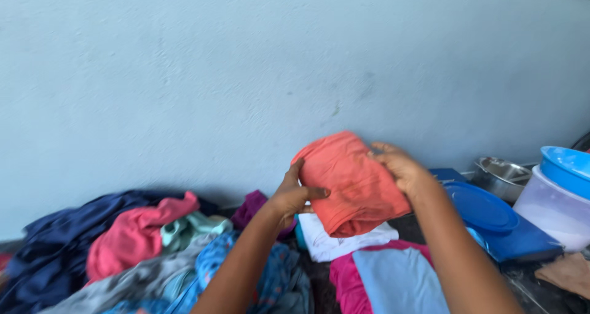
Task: The person folds several garments by hand on the floor. They pick up a coral shirt, smooth and fold it, then place it on a stack. Next, they fold a pink t-shirt and a light green garment, stacking each on top of the previous items.
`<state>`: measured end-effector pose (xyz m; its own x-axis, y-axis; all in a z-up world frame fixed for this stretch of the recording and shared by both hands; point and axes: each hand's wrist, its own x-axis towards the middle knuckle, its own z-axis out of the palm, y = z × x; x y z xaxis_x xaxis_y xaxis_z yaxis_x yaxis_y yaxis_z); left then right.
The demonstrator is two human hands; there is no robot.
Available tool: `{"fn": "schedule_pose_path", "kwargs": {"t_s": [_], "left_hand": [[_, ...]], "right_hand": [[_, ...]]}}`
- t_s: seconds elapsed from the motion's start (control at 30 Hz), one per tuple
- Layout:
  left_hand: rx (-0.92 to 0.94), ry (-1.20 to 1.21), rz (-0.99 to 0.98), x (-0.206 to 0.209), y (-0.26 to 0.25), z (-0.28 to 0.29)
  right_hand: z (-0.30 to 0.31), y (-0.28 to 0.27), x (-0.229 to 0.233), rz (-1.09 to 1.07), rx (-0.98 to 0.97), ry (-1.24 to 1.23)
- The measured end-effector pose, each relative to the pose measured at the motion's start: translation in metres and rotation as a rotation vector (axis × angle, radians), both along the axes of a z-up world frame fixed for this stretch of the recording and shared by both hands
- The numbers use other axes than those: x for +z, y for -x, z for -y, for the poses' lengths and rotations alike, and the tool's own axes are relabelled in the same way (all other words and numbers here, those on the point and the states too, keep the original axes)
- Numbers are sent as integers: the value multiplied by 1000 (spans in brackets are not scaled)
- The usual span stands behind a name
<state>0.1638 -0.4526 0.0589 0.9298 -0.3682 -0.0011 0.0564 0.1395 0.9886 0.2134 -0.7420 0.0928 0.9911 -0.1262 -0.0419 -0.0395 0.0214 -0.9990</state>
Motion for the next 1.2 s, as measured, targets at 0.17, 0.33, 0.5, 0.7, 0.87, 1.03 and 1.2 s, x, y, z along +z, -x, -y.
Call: {"fn": "schedule_pose_path", "kwargs": {"t_s": [0.17,0.33,0.5,0.7,0.87,1.03,1.2], "left_hand": [[66,-238,37,-45,-49,23],[226,-571,151,-62,-57,24],[505,-905,777,-74,-57,48],[252,-1057,767,-87,-82,58],[89,-1157,512,-86,-81,52],[190,-1084,461,-69,-59,43],[303,-1006,533,-39,-23,-5]], "right_hand": [[3,-34,-57,-96,-132,-3],[-11,-23,-69,-14,-190,618],[-26,-24,-73,593,-205,1372],[-49,-49,-117,376,-14,1511],[-48,-52,-137,233,8,1468],[-67,-33,-105,225,-14,1560],[-123,19,-51,475,-65,1425]]}}
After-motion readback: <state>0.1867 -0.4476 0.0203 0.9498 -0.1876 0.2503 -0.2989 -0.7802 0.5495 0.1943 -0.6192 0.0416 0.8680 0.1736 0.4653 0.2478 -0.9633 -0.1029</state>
